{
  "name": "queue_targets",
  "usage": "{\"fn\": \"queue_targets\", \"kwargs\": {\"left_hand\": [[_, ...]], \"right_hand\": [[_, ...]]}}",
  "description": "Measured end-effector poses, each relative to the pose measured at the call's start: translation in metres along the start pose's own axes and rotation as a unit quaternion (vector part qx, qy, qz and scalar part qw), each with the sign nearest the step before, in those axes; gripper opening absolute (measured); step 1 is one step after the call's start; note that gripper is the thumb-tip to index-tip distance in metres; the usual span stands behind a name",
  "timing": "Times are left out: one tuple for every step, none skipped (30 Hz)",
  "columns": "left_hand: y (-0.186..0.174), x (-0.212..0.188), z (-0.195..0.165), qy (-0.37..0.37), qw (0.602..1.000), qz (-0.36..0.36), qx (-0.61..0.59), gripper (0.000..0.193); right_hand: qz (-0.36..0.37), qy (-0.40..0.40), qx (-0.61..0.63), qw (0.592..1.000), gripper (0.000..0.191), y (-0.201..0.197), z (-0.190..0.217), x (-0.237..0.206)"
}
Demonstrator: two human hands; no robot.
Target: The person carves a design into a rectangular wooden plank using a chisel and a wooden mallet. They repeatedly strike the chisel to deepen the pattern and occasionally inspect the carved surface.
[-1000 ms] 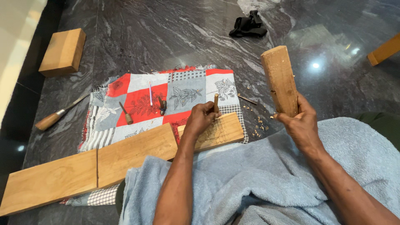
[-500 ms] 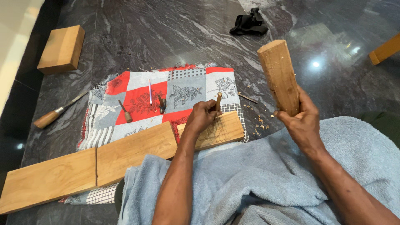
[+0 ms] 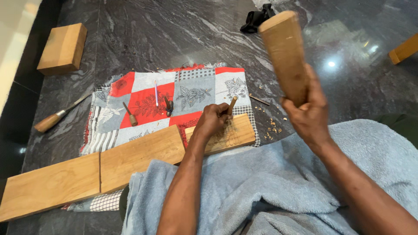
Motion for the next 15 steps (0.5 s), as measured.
{"fn": "queue_targets", "kwargs": {"left_hand": [[0.001, 0.000, 0.000, 0.001, 1.000, 0.003, -0.007, 0.011], [0.001, 0.000, 0.000, 0.003, 1.000, 0.004, -0.014, 0.012], [0.000, 0.000, 0.000, 0.005, 1.000, 0.003, -0.018, 0.014], [0.000, -0.001, -0.001, 0.006, 1.000, 0.002, -0.024, 0.016], [0.000, -0.002, -0.001, 0.006, 1.000, 0.004, -0.030, 0.018], [0.001, -0.004, -0.001, 0.002, 0.999, 0.009, -0.041, 0.017], [0.000, -0.004, -0.002, 0.001, 0.999, 0.012, -0.053, 0.015], [0.000, -0.005, -0.002, -0.001, 0.998, 0.015, -0.064, 0.014], [0.001, -0.006, 0.000, -0.014, 0.998, 0.020, -0.059, 0.013], [0.002, -0.006, 0.001, -0.026, 0.998, 0.026, -0.054, 0.012], [0.003, -0.005, 0.002, -0.036, 0.998, 0.031, -0.050, 0.011], [0.004, -0.005, 0.001, -0.034, 0.998, 0.029, -0.039, 0.010], [0.005, -0.004, 0.001, -0.033, 0.999, 0.026, -0.028, 0.010], [0.005, -0.003, 0.001, -0.032, 0.999, 0.023, -0.016, 0.010], [0.004, -0.003, 0.001, -0.024, 0.999, 0.019, -0.033, 0.013]], "right_hand": [[0.024, 0.000, -0.003, 1.000, 0.076, 0.008, 0.000, 0.002], [0.048, -0.002, -0.006, 0.999, 0.076, 0.016, -0.001, 0.003], [0.120, 0.009, -0.104, 0.987, 0.078, 0.029, -0.006, 0.002], [0.191, 0.021, -0.200, 0.961, 0.080, 0.040, -0.012, -0.002], [0.261, 0.034, -0.294, 0.919, 0.082, 0.049, -0.021, -0.009], [0.204, 0.021, -0.232, 0.951, 0.083, 0.046, -0.015, -0.007], [0.144, 0.006, -0.169, 0.975, 0.083, 0.042, -0.011, -0.005], [0.082, -0.009, -0.104, 0.991, 0.083, 0.036, -0.008, -0.003], [0.050, -0.012, -0.062, 0.997, 0.082, 0.032, -0.009, -0.004], [0.018, -0.014, -0.022, 1.000, 0.081, 0.026, -0.010, -0.004], [-0.015, -0.018, 0.018, 1.000, 0.080, 0.021, -0.011, -0.003], [0.024, 0.009, -0.008, 1.000, 0.079, 0.026, -0.017, -0.004], [0.063, 0.036, -0.034, 0.997, 0.079, 0.031, -0.024, -0.005], [0.101, 0.063, -0.058, 0.991, 0.079, 0.037, -0.030, -0.007], [0.113, 0.032, -0.111, 0.987, 0.081, 0.036, -0.026, -0.004]]}}
Point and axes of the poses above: each hand's wrist, its own x-axis towards the middle knuckle, its own y-axis out of the palm, z = x × y, the point moved 9 cm from there along x, towards the middle knuckle, and after that the axes turned 9 degrees about -y, right-handed, at the moved point
